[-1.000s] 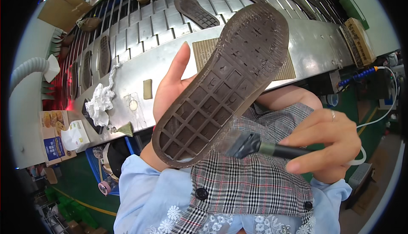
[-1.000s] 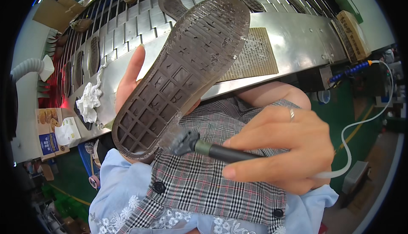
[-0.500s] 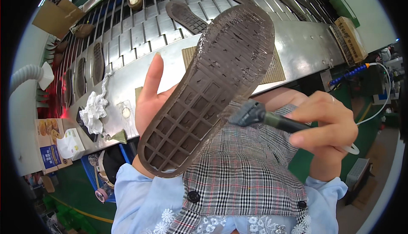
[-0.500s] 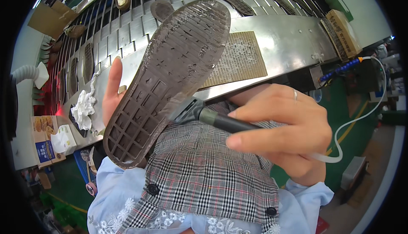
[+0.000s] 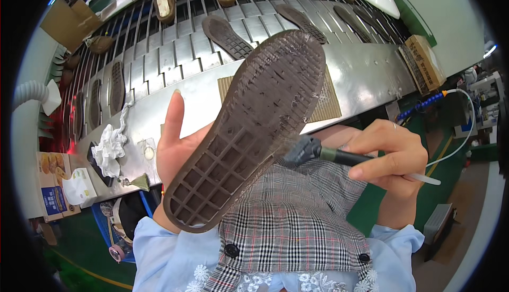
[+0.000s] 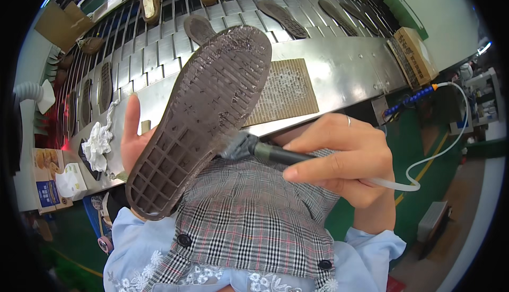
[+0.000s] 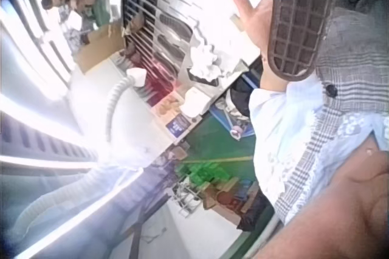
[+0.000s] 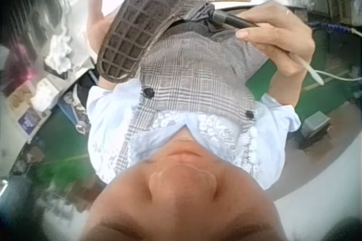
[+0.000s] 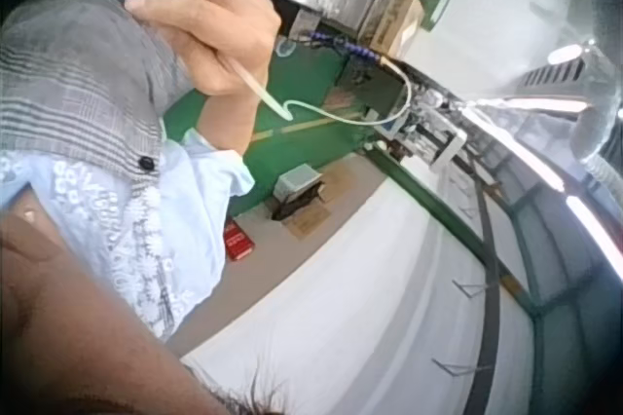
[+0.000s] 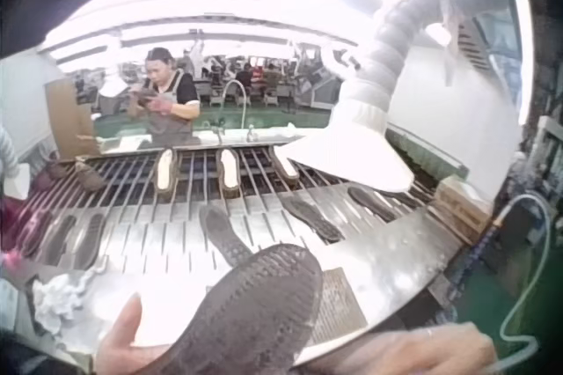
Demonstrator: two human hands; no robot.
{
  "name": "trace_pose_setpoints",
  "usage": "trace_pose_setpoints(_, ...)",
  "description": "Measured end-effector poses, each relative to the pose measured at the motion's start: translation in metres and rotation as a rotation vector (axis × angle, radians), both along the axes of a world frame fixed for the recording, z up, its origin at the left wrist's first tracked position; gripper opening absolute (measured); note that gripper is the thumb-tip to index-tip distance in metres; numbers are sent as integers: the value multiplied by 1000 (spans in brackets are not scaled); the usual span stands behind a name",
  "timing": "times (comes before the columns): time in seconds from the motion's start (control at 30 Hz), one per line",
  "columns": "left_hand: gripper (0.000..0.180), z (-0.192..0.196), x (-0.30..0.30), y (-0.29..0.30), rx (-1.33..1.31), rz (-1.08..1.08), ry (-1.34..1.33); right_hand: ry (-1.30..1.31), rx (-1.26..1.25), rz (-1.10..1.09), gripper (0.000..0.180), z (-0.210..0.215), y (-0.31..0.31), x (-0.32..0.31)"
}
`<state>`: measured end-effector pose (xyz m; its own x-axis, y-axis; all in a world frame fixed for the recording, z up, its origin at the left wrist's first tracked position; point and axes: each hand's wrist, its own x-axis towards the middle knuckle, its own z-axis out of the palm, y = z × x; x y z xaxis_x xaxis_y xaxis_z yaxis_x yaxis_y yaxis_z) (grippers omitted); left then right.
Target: The person cleans the soles of multiple shoes using a brush and a cleaning solution. They pick up each shoe from a metal rack, scrub the sole thoroughly, and then place it back on the rack. The person occasionally wipes the brush on a cloth during the process.
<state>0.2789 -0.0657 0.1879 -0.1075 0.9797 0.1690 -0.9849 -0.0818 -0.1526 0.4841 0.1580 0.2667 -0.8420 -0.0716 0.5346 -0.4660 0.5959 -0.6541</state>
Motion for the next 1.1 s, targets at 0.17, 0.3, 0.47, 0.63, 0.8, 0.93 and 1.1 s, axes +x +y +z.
trace_pose_setpoints(0.17, 92, -12, -10, 2, -20, 16, 162, 41, -138, -37, 30, -6, 17, -8)
trace_pose_setpoints(0.3, 88, -23, -20, 18, -11, 142, 193, -176, -536, -223, 34, -25, 3, -12)
trace_pose_setpoints(0.47, 82, -28, -29, 25, -156, 395, 426, -195, -401, -86, 33, -35, -69, -27)
trace_pose_setpoints(0.63, 86, -26, -29, 23, -180, 722, 433, 205, 150, -156, 26, -38, -112, -44)
trace_pose_setpoints(0.8, 88, -26, -29, 19, -57, 1017, 384, 315, 154, -98, 20, -42, -124, -47)
trace_pose_setpoints(0.93, 90, -21, -31, 18, 57, 1244, 451, 302, 305, -57, 21, -44, -118, -51)
trace_pose_setpoints(1.1, 81, 3, -20, 15, -420, 1506, 400, 324, 200, -89, 18, -41, -116, -51)
